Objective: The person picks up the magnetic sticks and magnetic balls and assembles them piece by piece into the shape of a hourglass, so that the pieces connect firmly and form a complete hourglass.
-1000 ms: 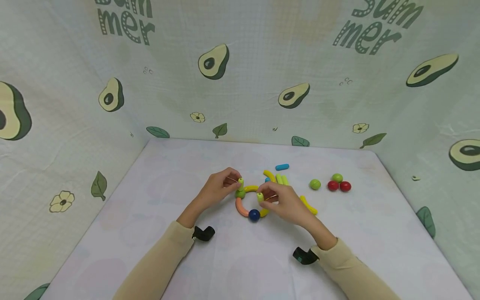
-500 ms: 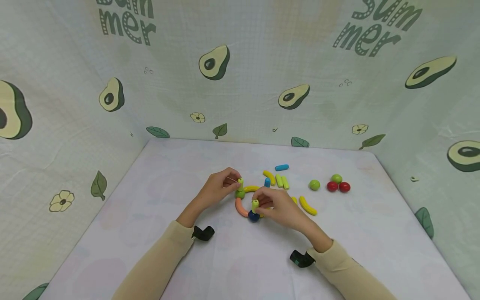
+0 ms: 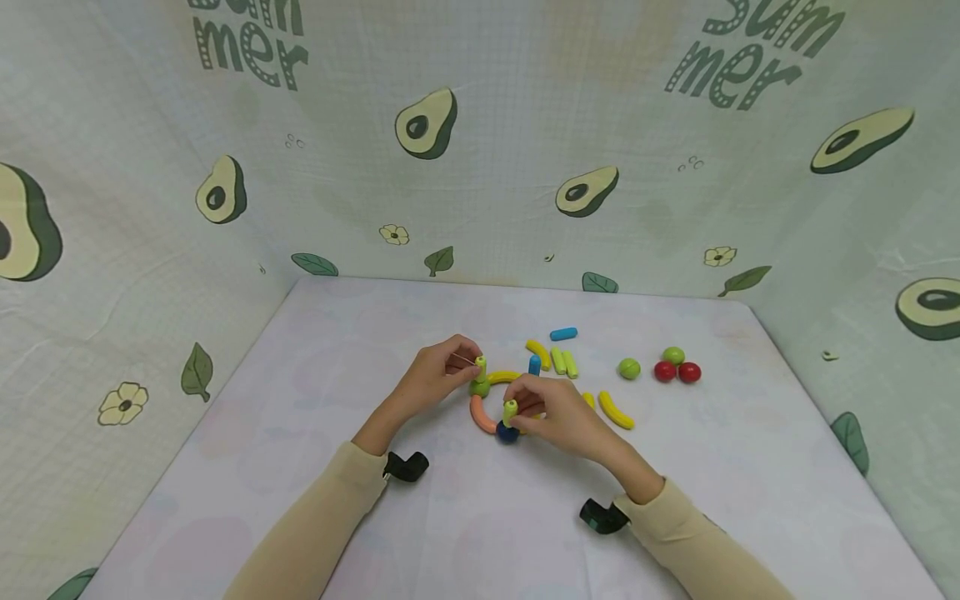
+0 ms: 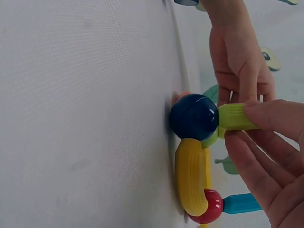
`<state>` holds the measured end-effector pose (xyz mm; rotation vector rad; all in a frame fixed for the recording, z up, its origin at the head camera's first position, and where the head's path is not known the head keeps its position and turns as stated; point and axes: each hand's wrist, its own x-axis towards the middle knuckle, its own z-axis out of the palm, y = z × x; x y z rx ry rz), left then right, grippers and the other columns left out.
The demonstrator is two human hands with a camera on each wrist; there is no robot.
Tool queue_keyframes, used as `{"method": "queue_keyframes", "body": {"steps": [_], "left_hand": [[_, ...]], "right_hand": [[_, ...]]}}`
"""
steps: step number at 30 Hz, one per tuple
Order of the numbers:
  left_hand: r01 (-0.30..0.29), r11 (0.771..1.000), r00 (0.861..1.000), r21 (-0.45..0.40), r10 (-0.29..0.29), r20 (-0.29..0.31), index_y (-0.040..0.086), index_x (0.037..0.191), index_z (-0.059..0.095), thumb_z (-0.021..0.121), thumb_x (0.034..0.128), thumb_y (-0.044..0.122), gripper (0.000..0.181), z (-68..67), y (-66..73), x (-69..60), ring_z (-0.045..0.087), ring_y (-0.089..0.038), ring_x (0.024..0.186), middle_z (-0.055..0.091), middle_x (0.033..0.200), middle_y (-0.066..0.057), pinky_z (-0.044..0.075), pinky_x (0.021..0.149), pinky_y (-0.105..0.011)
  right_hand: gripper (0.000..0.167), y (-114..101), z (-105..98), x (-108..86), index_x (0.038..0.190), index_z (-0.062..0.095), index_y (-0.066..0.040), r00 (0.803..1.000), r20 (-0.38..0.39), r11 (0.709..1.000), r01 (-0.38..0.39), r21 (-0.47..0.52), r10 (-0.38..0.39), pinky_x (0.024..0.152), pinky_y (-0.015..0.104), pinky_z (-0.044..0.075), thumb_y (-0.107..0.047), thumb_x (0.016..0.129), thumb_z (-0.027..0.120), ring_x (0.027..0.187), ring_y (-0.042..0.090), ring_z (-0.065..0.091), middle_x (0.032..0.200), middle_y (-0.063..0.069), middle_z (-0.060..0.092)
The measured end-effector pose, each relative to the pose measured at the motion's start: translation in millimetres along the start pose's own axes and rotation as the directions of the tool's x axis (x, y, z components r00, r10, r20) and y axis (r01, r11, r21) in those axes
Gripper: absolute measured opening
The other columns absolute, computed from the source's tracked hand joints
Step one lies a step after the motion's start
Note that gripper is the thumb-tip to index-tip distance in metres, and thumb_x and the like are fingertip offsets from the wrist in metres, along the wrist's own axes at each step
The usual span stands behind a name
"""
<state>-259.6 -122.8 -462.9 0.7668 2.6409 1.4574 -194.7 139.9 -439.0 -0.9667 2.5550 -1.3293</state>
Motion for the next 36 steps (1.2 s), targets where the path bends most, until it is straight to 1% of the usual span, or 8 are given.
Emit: {"method": "queue_keyframes", "body": {"steps": [5, 10, 14, 19, 23, 26, 30, 36], "left_hand": [[-0.004, 1.000, 1.000, -0.005, 0.004, 0.000, 0.018, 0.119, 0.066, 0.076, 0.1002, 0.018, 0.022, 0.2, -1.0, 0.0, 0.072, -0.012, 0.105, 0.072, 0.113, 0.004, 0.060, 0.093, -0.028], [-0.008, 1.000, 1.000, 0.007, 0.008, -0.005, 0.018, 0.119, 0.066, 0.076, 0.1003, 0.018, 0.021, 0.6, -1.4, -0.3, 0.072, -0.012, 0.104, 0.072, 0.113, 0.004, 0.060, 0.093, -0.030], [-0.003, 1.000, 1.000, 0.009, 0.003, -0.006, 0.018, 0.119, 0.066, 0.076, 0.1002, 0.018, 0.021, 0.8, -1.3, 0.0, 0.072, -0.012, 0.105, 0.073, 0.113, 0.004, 0.060, 0.093, -0.030], [0.005, 1.000, 1.000, 0.009, -0.005, -0.005, 0.019, 0.119, 0.066, 0.076, 0.1002, 0.017, 0.022, 0.7, -1.4, 0.1, 0.072, -0.012, 0.105, 0.073, 0.113, 0.004, 0.060, 0.093, -0.030], [0.003, 1.000, 1.000, 0.011, -0.003, -0.005, 0.018, 0.120, 0.066, 0.076, 0.1002, 0.016, 0.022, 0.6, -1.8, -0.1, 0.072, -0.013, 0.105, 0.073, 0.113, 0.003, 0.060, 0.093, -0.030], [0.001, 1.000, 1.000, 0.008, -0.001, -0.008, 0.018, 0.120, 0.067, 0.077, 0.1001, 0.016, 0.022, 0.4, -1.6, -0.5, 0.072, -0.013, 0.105, 0.073, 0.113, 0.003, 0.060, 0.093, -0.031], [0.002, 1.000, 1.000, 0.011, -0.002, -0.011, 0.018, 0.120, 0.066, 0.076, 0.1003, 0.017, 0.022, 0.4, -1.2, -0.7, 0.072, -0.012, 0.105, 0.073, 0.113, 0.004, 0.060, 0.093, -0.030], [-0.006, 1.000, 1.000, 0.003, 0.006, -0.011, 0.018, 0.121, 0.067, 0.077, 0.0999, 0.016, 0.023, 0.5, -2.5, 0.1, 0.072, -0.013, 0.105, 0.073, 0.114, 0.002, 0.060, 0.093, -0.031]], "right_hand": [[0.026, 0, 0, -0.2, 0.111, 0.068, -0.012, 1.000, 0.000, 1.000, 0.002, -0.003, -0.002, 0.086, 0.027, 0.062, -0.004, 0.092, 0.083, 0.097, 0.014, 0.074, 0.104, -0.003, 0.073], [0.030, -2, -7, -1.3, 0.117, 0.069, -0.012, 1.000, 0.015, 1.000, -0.001, -0.024, 0.001, 0.088, 0.033, 0.063, -0.006, 0.092, 0.083, 0.098, 0.014, 0.074, 0.109, -0.002, 0.074], [0.031, -2, -24, -3.6, 0.121, 0.070, -0.011, 1.000, -0.003, 0.998, -0.012, -0.069, 0.012, 0.090, 0.037, 0.063, -0.007, 0.093, 0.083, 0.100, 0.016, 0.073, 0.114, 0.003, 0.075], [0.032, 12, -58, -9.3, 0.122, 0.071, -0.007, 0.994, -0.101, 0.989, -0.044, -0.141, 0.030, 0.091, 0.042, 0.063, -0.008, 0.093, 0.083, 0.103, 0.024, 0.074, 0.117, 0.011, 0.075], [0.035, 32, -85, -15.3, 0.124, 0.070, -0.007, 0.977, -0.192, 0.971, -0.134, -0.200, 0.095, 0.093, 0.049, 0.062, -0.007, 0.092, 0.084, 0.107, 0.031, 0.073, 0.121, 0.014, 0.073], [0.036, 48, -101, -20.2, 0.126, 0.069, -0.005, 0.961, -0.233, 0.949, -0.206, -0.237, 0.151, 0.095, 0.054, 0.060, -0.005, 0.092, 0.083, 0.112, 0.037, 0.071, 0.125, 0.017, 0.072], [0.037, 64, -116, -28.0, 0.128, 0.069, -0.004, 0.947, -0.253, 0.917, -0.272, -0.292, 0.200, 0.095, 0.057, 0.060, -0.004, 0.093, 0.082, 0.117, 0.042, 0.067, 0.129, 0.020, 0.070], [0.038, 81, -124, -34.9, 0.128, 0.070, -0.001, 0.939, -0.249, 0.871, -0.317, -0.374, 0.235, 0.092, 0.056, 0.059, -0.004, 0.092, 0.081, 0.118, 0.043, 0.064, 0.129, 0.021, 0.068]]}}
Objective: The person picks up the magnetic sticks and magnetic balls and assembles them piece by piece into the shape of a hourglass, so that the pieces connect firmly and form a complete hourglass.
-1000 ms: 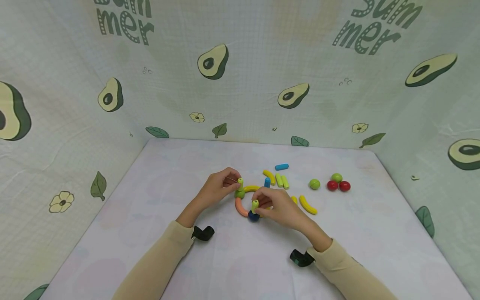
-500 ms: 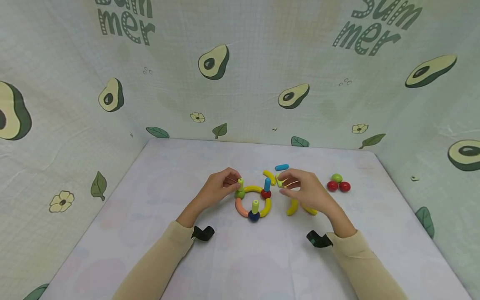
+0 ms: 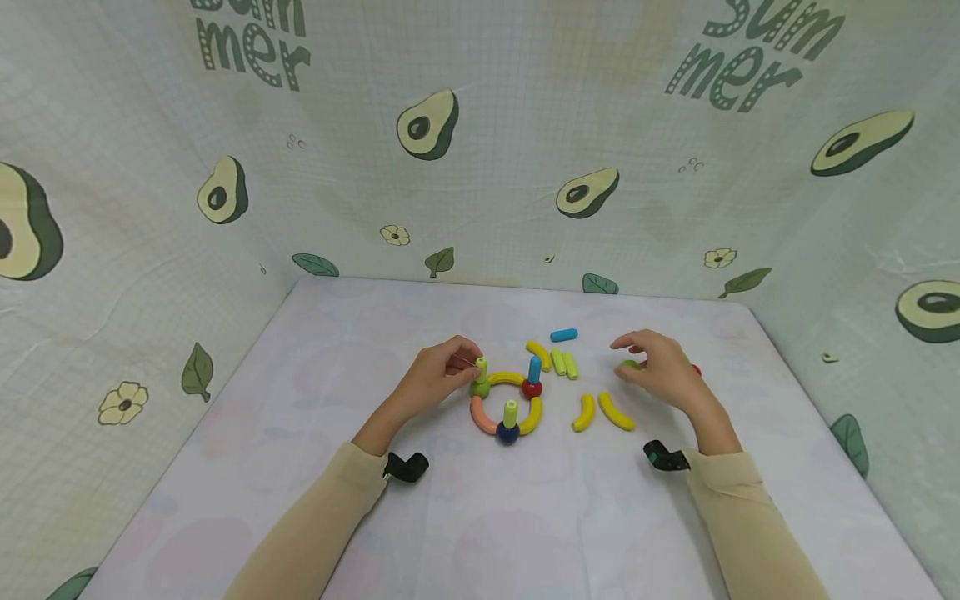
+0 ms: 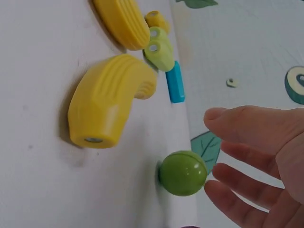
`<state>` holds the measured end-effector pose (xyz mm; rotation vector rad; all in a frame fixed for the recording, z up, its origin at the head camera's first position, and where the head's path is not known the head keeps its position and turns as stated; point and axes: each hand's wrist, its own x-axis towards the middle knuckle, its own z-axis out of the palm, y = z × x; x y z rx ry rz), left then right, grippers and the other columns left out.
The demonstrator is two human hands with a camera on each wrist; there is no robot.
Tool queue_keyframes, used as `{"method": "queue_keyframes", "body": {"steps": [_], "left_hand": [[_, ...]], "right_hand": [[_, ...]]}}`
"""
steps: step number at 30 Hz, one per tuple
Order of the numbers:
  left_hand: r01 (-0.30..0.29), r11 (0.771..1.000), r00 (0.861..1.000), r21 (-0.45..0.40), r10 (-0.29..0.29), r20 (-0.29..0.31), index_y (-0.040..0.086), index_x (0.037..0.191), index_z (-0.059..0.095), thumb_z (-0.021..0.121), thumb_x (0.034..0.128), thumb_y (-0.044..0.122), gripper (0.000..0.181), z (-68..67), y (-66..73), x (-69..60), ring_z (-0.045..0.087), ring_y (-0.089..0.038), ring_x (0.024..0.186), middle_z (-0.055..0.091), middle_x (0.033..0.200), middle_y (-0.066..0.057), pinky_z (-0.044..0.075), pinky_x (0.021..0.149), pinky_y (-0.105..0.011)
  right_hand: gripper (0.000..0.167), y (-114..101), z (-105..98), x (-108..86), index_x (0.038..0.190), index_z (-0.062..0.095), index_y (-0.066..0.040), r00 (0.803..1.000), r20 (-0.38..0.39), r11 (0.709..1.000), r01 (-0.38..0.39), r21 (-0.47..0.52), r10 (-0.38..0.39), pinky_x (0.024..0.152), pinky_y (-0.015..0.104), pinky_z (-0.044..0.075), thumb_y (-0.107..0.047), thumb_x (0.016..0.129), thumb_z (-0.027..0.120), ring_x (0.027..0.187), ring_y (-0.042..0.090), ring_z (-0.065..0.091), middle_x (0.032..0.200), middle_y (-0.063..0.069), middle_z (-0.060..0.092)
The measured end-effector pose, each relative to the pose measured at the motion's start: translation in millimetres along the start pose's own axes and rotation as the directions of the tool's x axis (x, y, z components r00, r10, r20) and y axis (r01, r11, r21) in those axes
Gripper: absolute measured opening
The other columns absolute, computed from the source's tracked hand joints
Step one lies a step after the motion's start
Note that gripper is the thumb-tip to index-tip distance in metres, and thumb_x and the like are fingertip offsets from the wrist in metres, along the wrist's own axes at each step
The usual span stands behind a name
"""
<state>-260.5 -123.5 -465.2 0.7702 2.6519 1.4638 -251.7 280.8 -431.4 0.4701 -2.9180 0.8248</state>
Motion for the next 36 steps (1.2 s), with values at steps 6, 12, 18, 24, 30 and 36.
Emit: {"method": "queue_keyframes", "body": {"steps": [6, 12, 18, 24, 30, 36], "left_hand": [[-0.003, 1.000, 1.000, -0.001, 0.003, 0.004, 0.018, 0.121, 0.067, 0.077, 0.0997, 0.016, 0.023, -0.2, -0.8, 0.3, 0.072, -0.014, 0.105, 0.073, 0.114, 0.001, 0.060, 0.093, -0.032], [0.005, 1.000, 1.000, 0.008, -0.006, 0.003, 0.018, 0.120, 0.067, 0.077, 0.1000, 0.016, 0.023, -0.1, 0.0, 0.5, 0.072, -0.013, 0.105, 0.073, 0.114, 0.002, 0.060, 0.093, -0.030], [0.009, 1.000, 1.000, 0.017, -0.009, 0.000, 0.017, 0.121, 0.067, 0.077, 0.0999, 0.015, 0.023, -0.1, 1.4, 0.2, 0.072, -0.012, 0.104, 0.073, 0.114, 0.002, 0.060, 0.093, -0.031], [0.017, 1.000, 1.000, 0.015, -0.017, 0.004, 0.017, 0.121, 0.067, 0.076, 0.1002, 0.015, 0.023, 0.2, 1.2, 0.6, 0.071, -0.012, 0.105, 0.073, 0.115, 0.001, 0.059, 0.094, -0.031], [0.015, 1.000, 1.000, 0.016, -0.015, 0.005, 0.017, 0.120, 0.067, 0.076, 0.1006, 0.015, 0.022, 0.2, 1.5, 0.7, 0.071, -0.013, 0.105, 0.073, 0.113, 0.002, 0.060, 0.094, -0.031], [-0.002, 1.000, 1.000, -0.008, 0.002, 0.005, 0.017, 0.120, 0.067, 0.075, 0.1015, 0.016, 0.020, -0.1, 3.2, -0.1, 0.072, -0.014, 0.105, 0.073, 0.113, 0.002, 0.060, 0.094, -0.032]], "right_hand": [[0.037, 8, 3, -0.8, 0.126, 0.072, -0.002, 0.999, 0.046, 0.999, -0.017, -0.039, 0.019, 0.089, 0.054, 0.060, -0.006, 0.091, 0.083, 0.112, 0.041, 0.065, 0.127, 0.021, 0.069], [0.036, 14, 6, 0.2, 0.126, 0.072, -0.001, 0.994, 0.095, 0.999, -0.048, -0.021, 0.050, 0.090, 0.052, 0.061, -0.004, 0.091, 0.082, 0.108, 0.038, 0.066, 0.122, 0.019, 0.070], [0.033, 19, 11, 1.4, 0.125, 0.073, -0.001, 0.991, 0.115, 0.998, -0.064, -0.006, 0.064, 0.094, 0.056, 0.059, -0.002, 0.092, 0.080, 0.106, 0.036, 0.068, 0.123, 0.019, 0.072], [0.034, 18, 15, 2.2, 0.128, 0.072, -0.002, 0.995, 0.094, 0.999, -0.043, -0.005, 0.043, 0.094, 0.055, 0.059, -0.005, 0.094, 0.078, 0.107, 0.036, 0.069, 0.124, 0.018, 0.072], [0.037, -5, 13, 3.7, 0.131, 0.071, -0.003, 0.999, 0.029, 0.999, 0.016, 0.052, -0.018, 0.092, 0.053, 0.061, -0.006, 0.095, 0.080, 0.107, 0.034, 0.072, 0.124, 0.014, 0.074], [0.037, -36, 16, 6.3, 0.130, 0.072, -0.005, 0.997, -0.022, 0.988, 0.081, 0.128, -0.079, 0.090, 0.046, 0.063, -0.009, 0.095, 0.081, 0.101, 0.028, 0.074, 0.122, 0.011, 0.075]]}}
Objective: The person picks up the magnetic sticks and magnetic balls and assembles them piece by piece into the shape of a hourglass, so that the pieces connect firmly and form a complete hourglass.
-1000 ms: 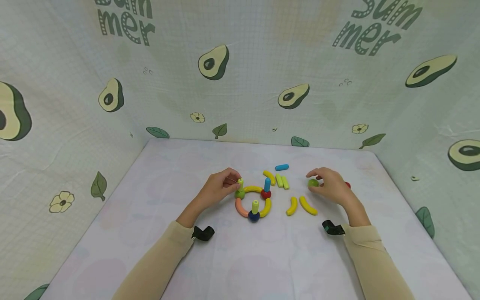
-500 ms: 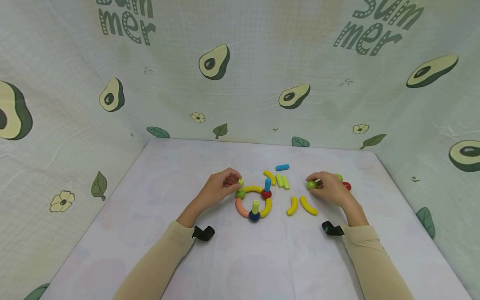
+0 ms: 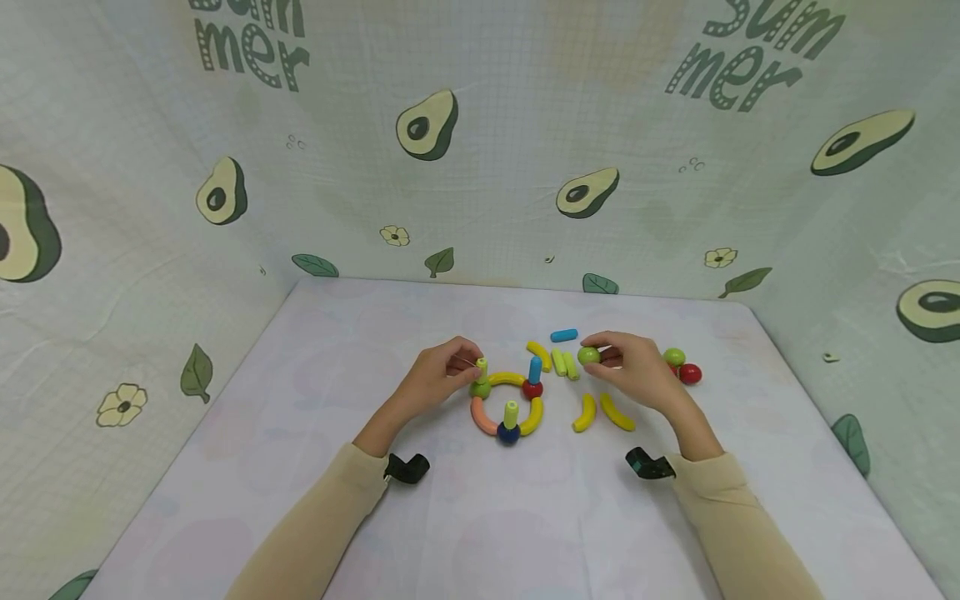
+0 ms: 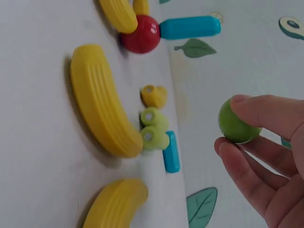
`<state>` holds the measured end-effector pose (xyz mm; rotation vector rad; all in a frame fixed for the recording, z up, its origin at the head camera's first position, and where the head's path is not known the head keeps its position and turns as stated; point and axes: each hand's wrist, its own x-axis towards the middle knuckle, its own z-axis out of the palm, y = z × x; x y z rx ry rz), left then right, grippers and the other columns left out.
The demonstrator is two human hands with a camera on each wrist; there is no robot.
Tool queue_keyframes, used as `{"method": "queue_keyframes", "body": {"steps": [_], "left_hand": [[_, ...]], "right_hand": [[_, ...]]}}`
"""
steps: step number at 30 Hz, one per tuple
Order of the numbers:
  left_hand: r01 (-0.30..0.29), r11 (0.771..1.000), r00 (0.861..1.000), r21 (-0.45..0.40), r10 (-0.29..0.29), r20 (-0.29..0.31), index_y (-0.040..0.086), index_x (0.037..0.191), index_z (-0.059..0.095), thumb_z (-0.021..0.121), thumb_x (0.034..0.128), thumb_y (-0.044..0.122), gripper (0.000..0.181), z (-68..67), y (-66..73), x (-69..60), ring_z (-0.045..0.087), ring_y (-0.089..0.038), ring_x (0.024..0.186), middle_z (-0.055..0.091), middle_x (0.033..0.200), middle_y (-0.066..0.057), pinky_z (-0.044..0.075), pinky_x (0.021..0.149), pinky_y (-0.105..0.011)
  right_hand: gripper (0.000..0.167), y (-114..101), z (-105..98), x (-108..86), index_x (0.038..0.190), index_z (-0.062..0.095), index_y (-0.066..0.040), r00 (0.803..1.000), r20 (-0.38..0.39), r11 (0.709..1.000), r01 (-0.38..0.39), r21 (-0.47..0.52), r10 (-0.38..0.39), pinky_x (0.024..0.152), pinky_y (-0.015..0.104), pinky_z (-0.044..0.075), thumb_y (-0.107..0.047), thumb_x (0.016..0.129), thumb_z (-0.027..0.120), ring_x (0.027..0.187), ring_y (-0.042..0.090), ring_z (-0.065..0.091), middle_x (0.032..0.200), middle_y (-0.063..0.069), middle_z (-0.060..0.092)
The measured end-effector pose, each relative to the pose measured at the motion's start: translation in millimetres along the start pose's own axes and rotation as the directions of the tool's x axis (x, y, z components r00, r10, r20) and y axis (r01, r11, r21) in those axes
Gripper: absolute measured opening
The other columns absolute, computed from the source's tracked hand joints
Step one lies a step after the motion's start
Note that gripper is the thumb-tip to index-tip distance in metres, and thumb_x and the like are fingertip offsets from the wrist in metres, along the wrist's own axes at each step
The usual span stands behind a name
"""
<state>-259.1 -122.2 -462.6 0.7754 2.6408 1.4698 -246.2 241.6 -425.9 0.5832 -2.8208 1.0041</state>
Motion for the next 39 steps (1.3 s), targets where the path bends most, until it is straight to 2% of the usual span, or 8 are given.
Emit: {"method": "queue_keyframes", "body": {"steps": [8, 17, 24, 32, 39], "left_hand": [[-0.013, 1.000, 1.000, -0.001, 0.013, -0.004, 0.017, 0.120, 0.067, 0.075, 0.1013, 0.017, 0.020, 0.2, -2.1, -0.5, 0.073, -0.015, 0.106, 0.073, 0.115, 0.001, 0.060, 0.094, -0.032], [-0.013, 1.000, 1.000, -0.004, 0.013, -0.001, 0.016, 0.119, 0.067, 0.075, 0.1011, 0.016, 0.020, 1.8, -1.9, 0.3, 0.072, -0.013, 0.105, 0.073, 0.113, 0.002, 0.060, 0.093, -0.030], [-0.016, 1.000, 1.000, 0.017, 0.016, -0.008, 0.017, 0.119, 0.068, 0.076, 0.1006, 0.017, 0.021, 2.2, -1.4, 0.4, 0.071, -0.012, 0.103, 0.074, 0.110, 0.003, 0.060, 0.092, -0.031], [-0.010, 1.000, 1.000, 0.020, 0.010, -0.020, 0.017, 0.119, 0.068, 0.076, 0.1002, 0.016, 0.021, 4.7, 0.5, -0.5, 0.070, -0.011, 0.103, 0.074, 0.110, 0.004, 0.059, 0.093, -0.031], [-0.025, 1.000, 1.000, 0.005, 0.025, 0.000, 0.016, 0.121, 0.069, 0.077, 0.0997, 0.015, 0.023, 6.9, 2.8, 0.6, 0.071, -0.012, 0.104, 0.073, 0.112, 0.003, 0.059, 0.094, -0.030]], "right_hand": [[0.036, -30, 14, 12.3, 0.129, 0.072, -0.008, 0.993, -0.044, 0.987, 0.113, 0.113, -0.108, 0.088, 0.037, 0.063, -0.012, 0.095, 0.082, 0.100, 0.025, 0.074, 0.124, 0.008, 0.074], [0.036, -49, 31, 21.2, 0.129, 0.072, -0.009, 0.993, -0.036, 0.976, 0.121, 0.179, -0.116, 0.091, 0.039, 0.063, -0.013, 0.095, 0.082, 0.101, 0.022, 0.074, 0.123, 0.005, 0.074], [0.035, -55, 39, 22.2, 0.128, 0.073, -0.010, 0.994, -0.018, 0.972, 0.114, 0.206, -0.112, 0.092, 0.046, 0.062, -0.010, 0.094, 0.082, 0.101, 0.023, 0.073, 0.122, 0.006, 0.074], [0.035, -51, 40, 23.2, 0.129, 0.071, -0.012, 0.995, 0.001, 0.964, 0.099, 0.249, -0.103, 0.091, 0.035, 0.062, -0.011, 0.095, 0.081, 0.103, 0.022, 0.074, 0.123, 0.005, 0.073], [0.037, -51, 44, 24.5, 0.134, 0.070, -0.009, 0.991, 0.009, 0.957, 0.126, 0.260, -0.133, 0.092, 0.038, 0.062, -0.012, 0.098, 0.079, 0.104, 0.024, 0.075, 0.127, 0.007, 0.073]]}}
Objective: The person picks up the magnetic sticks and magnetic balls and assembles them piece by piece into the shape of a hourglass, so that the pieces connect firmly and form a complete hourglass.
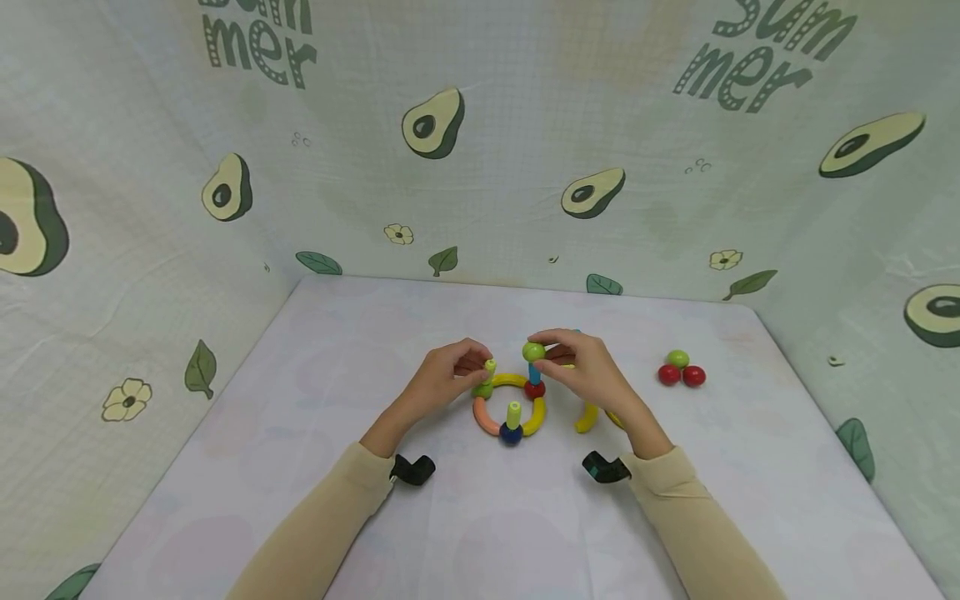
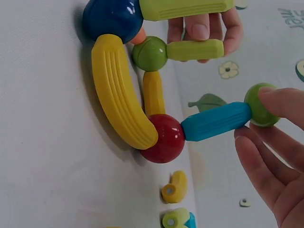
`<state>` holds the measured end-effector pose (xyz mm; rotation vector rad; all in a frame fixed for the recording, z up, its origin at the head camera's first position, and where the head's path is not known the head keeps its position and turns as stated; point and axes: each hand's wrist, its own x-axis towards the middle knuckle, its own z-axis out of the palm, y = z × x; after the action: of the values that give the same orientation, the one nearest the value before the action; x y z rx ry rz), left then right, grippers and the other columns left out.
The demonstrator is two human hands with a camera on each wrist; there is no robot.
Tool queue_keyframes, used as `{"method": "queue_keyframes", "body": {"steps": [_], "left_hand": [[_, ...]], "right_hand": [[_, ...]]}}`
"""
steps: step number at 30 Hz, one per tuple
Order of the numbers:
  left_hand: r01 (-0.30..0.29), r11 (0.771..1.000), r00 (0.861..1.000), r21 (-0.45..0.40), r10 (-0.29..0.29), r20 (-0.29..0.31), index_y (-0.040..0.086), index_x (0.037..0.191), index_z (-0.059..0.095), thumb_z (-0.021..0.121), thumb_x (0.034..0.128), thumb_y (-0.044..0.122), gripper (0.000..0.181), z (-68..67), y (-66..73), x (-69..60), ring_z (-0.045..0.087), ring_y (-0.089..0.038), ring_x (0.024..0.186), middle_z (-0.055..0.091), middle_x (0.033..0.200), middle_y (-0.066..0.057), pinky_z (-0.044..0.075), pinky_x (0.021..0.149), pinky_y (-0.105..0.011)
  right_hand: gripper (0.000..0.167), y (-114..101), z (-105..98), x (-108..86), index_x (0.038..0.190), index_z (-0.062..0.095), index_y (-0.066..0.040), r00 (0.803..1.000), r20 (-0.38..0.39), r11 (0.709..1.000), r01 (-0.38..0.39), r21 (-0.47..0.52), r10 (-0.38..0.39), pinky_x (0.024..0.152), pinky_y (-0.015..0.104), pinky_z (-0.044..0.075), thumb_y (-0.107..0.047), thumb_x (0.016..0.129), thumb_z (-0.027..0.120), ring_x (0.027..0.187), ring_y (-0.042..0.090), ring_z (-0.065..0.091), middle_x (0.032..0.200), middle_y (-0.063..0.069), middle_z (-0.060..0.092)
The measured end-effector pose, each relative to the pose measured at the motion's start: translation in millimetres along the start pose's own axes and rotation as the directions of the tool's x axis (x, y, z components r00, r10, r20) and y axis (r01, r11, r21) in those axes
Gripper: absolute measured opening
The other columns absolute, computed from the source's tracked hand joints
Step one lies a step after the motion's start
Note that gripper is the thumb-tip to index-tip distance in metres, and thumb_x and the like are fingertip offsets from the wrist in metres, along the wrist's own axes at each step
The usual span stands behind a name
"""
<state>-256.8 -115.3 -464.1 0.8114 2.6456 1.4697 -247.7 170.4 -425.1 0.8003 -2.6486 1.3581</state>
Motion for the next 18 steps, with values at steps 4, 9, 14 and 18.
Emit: {"method": "queue_keyframes", "body": {"steps": [4, 9, 14, 18], "left_hand": [[-0.026, 1.000, 1.000, 0.001, 0.026, 0.005, 0.016, 0.121, 0.069, 0.077, 0.0990, 0.014, 0.024, 1.6, -0.7, 0.4, 0.071, -0.012, 0.105, 0.073, 0.113, 0.002, 0.059, 0.095, -0.029], [-0.041, 0.999, 0.999, 0.011, 0.041, -0.001, 0.015, 0.121, 0.069, 0.078, 0.0987, 0.013, 0.024, 4.4, 0.0, 0.8, 0.072, -0.013, 0.105, 0.074, 0.114, 0.002, 0.059, 0.094, -0.028], [-0.051, 0.998, 0.998, 0.038, 0.052, -0.019, 0.015, 0.120, 0.069, 0.078, 0.0980, 0.013, 0.024, 8.2, -1.2, 1.8, 0.073, -0.013, 0.104, 0.074, 0.113, 0.001, 0.060, 0.093, -0.028], [-0.056, 0.997, 0.998, 0.057, 0.058, -0.035, 0.015, 0.119, 0.070, 0.079, 0.0973, 0.014, 0.024, 10.3, -0.9, 2.2, 0.073, -0.012, 0.103, 0.075, 0.114, 0.002, 0.060, 0.093, -0.028]], "right_hand": [[0.036, 0, 6, 1.2, 0.131, 0.069, -0.009, 1.000, -0.015, 1.000, 0.009, -0.011, -0.009, 0.090, 0.036, 0.063, -0.013, 0.097, 0.080, 0.103, 0.022, 0.075, 0.126, 0.007, 0.073], [0.033, 0, 13, 2.0, 0.126, 0.071, -0.010, 0.999, -0.034, 0.999, 0.040, -0.017, -0.040, 0.087, 0.039, 0.064, -0.012, 0.095, 0.082, 0.099, 0.022, 0.076, 0.121, 0.006, 0.075], [0.033, 1, 19, 3.2, 0.126, 0.072, -0.010, 0.997, -0.047, 0.998, 0.060, -0.026, -0.061, 0.086, 0.043, 0.064, -0.011, 0.094, 0.082, 0.097, 0.023, 0.076, 0.119, 0.006, 0.076], [0.033, 1, 22, 4.0, 0.125, 0.071, -0.010, 0.996, -0.057, 0.997, 0.066, -0.035, -0.068, 0.086, 0.042, 0.064, -0.012, 0.094, 0.083, 0.096, 0.022, 0.076, 0.118, 0.006, 0.076]]}}
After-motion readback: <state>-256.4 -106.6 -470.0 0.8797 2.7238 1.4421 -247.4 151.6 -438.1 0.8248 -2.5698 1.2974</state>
